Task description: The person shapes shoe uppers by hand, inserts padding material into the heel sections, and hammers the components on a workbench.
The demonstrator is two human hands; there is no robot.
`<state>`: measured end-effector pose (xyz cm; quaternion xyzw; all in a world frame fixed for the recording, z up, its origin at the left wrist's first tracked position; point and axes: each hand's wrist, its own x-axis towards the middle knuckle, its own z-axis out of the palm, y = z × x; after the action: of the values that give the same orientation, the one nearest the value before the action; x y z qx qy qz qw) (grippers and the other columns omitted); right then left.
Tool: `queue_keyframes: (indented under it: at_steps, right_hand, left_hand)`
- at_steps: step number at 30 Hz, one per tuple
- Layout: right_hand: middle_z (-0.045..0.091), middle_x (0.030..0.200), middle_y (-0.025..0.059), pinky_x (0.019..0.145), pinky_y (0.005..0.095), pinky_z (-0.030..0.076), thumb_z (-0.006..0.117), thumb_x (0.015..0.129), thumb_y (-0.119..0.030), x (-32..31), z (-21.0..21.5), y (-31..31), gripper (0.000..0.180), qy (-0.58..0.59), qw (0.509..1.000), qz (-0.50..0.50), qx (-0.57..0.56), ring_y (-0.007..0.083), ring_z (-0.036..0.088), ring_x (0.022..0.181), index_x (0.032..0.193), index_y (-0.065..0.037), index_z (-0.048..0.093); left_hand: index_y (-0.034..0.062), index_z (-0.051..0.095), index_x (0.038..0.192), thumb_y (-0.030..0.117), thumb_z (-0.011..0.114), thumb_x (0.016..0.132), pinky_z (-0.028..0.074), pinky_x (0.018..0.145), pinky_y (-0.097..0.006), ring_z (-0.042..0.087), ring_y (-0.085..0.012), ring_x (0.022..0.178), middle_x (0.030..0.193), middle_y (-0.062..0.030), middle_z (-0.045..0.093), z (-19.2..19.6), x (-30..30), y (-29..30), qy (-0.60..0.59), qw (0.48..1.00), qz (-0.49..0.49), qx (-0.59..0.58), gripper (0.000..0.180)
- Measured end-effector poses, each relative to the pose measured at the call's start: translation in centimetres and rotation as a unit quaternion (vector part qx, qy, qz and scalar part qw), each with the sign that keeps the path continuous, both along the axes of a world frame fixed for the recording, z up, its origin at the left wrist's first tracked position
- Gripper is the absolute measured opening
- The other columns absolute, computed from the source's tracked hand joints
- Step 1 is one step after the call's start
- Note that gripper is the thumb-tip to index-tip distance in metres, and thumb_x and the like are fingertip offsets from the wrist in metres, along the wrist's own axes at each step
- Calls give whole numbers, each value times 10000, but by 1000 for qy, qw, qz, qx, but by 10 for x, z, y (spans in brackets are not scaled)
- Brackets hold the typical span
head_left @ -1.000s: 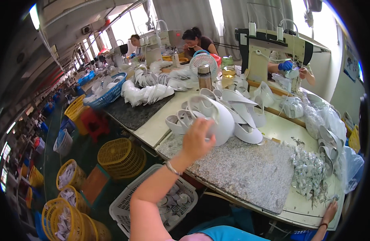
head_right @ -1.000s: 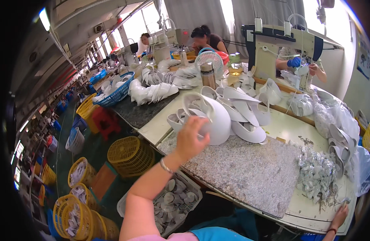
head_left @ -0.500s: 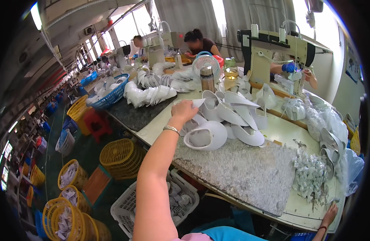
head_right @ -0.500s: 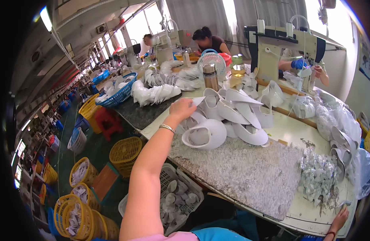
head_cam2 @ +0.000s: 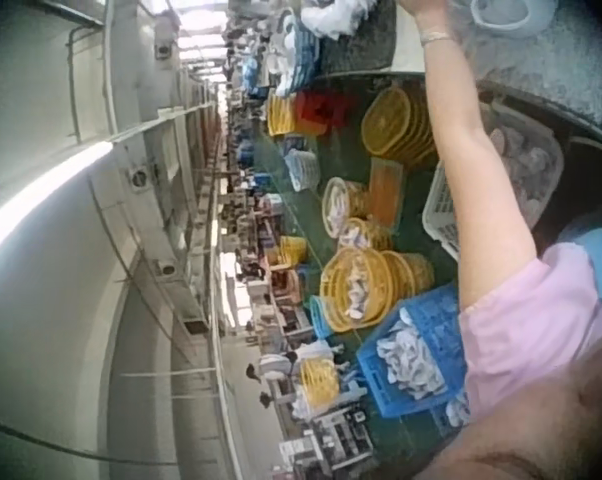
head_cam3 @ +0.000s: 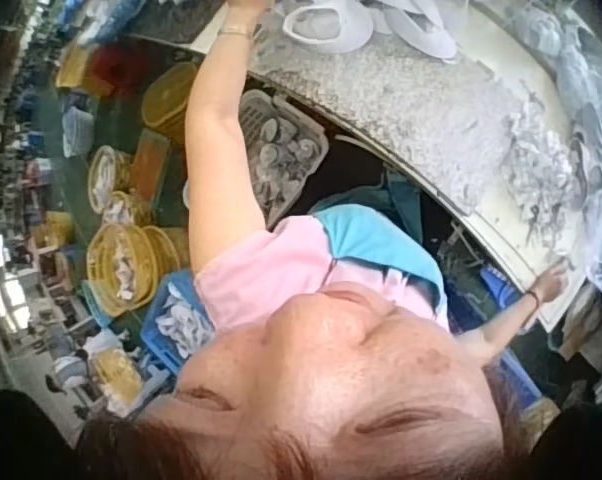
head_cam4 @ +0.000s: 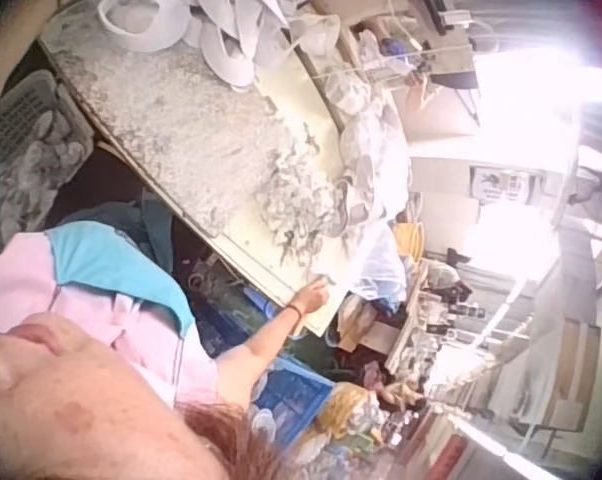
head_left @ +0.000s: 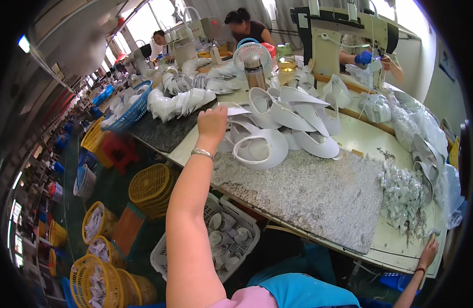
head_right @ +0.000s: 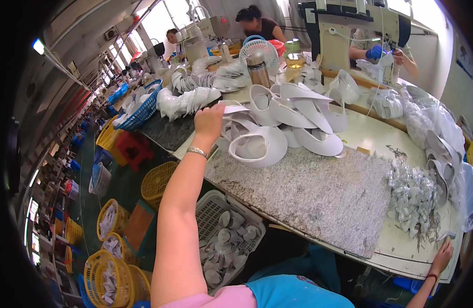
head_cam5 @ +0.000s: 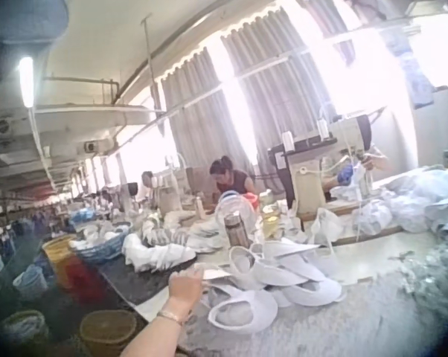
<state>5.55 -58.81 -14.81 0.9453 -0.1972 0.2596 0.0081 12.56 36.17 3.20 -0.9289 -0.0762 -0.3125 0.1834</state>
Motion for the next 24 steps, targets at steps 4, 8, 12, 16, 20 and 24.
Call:
queue_keyframes:
  at_steps: [4,8,12,16,20,24]
  right_hand:
    - [595,1111,191,851,443,451,481,971,-183,-11,-4,-10,317,-30,999,15,14,379,579,999,1223,-5,555]
    - [591,1085,185,855,436,451,496,952,-158,-7,1,14,301,-22,1000,6,7,375,572,999,1203,-6,558]
    - [589,1054,178,849,437,454,506,939,-158,-16,0,18,292,-3,1000,-3,-11,371,571,984,1184,-11,568]
    - [604,1007,188,831,439,455,483,955,-201,-38,10,15,290,-19,999,-10,-24,365,573,960,1144,-15,599]
    - [617,907,163,788,466,458,541,910,-212,-3,18,60,223,-30,999,25,-9,365,577,895,1043,-60,634]
    - [605,970,132,792,423,488,592,869,-186,-8,53,100,229,-60,998,-11,-32,326,592,899,1073,-87,618]
  left_hand:
    - [114,625,1088,184,595,784,485,856,-439,630,-282,1015,1078,-101,656,-2,-11,-11,137,971,7,-197,314]
    - [158,406,1415,226,628,736,488,890,-454,598,-341,1070,1156,-190,612,45,-7,-11,108,981,14,-163,718]
    - [140,148,1513,215,653,763,511,802,-409,664,-294,891,968,-118,674,168,30,-47,-106,956,-155,-226,907]
    - [-20,343,1410,160,602,759,528,686,-411,661,-302,681,686,-155,658,283,54,-103,-239,917,-234,-219,723]
    - [7,598,1213,242,575,921,484,657,-331,623,-165,719,860,-120,692,264,67,-108,-103,932,-348,-17,376]
    - [18,642,1076,61,623,756,494,767,-392,646,-313,839,977,-137,677,134,5,-171,51,904,-423,-41,323]
